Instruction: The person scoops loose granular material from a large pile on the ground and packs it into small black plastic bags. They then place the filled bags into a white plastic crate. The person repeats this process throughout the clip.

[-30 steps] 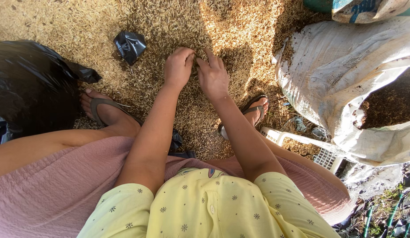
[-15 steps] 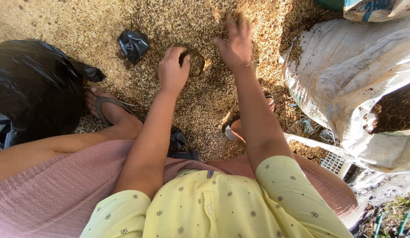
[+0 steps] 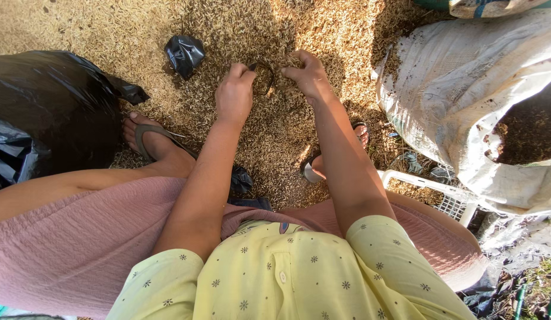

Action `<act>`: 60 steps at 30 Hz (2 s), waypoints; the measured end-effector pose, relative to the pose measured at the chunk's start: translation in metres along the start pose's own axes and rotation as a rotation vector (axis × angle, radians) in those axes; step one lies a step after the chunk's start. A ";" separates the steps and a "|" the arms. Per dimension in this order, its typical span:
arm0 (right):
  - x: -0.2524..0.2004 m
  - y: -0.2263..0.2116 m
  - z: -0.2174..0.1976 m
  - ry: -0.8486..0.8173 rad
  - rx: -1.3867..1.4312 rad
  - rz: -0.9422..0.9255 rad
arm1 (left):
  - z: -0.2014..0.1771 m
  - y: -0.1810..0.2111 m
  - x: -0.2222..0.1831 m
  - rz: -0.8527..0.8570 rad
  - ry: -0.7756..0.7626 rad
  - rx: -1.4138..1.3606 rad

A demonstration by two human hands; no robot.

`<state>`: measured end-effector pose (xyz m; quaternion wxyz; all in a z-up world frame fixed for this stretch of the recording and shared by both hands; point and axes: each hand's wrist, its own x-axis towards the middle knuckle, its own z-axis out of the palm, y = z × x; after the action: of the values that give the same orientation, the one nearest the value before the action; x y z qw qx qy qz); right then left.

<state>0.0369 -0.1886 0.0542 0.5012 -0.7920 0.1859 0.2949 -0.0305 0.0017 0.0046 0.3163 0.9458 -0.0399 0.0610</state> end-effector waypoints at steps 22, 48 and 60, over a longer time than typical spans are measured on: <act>-0.010 0.026 0.065 0.141 -0.682 -0.846 | -0.007 -0.013 0.004 -0.205 -0.028 -0.255; 0.025 0.028 0.061 0.065 -0.380 -0.310 | -0.006 -0.016 0.021 -0.500 -0.275 -0.153; 0.002 0.027 0.078 0.045 -0.508 -0.009 | 0.011 -0.010 0.009 -0.505 -0.304 -0.314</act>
<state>0.0008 -0.1298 0.0088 0.2833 -0.8997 0.1135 0.3122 -0.0197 0.0027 -0.0092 0.4537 0.8640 0.1399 -0.1678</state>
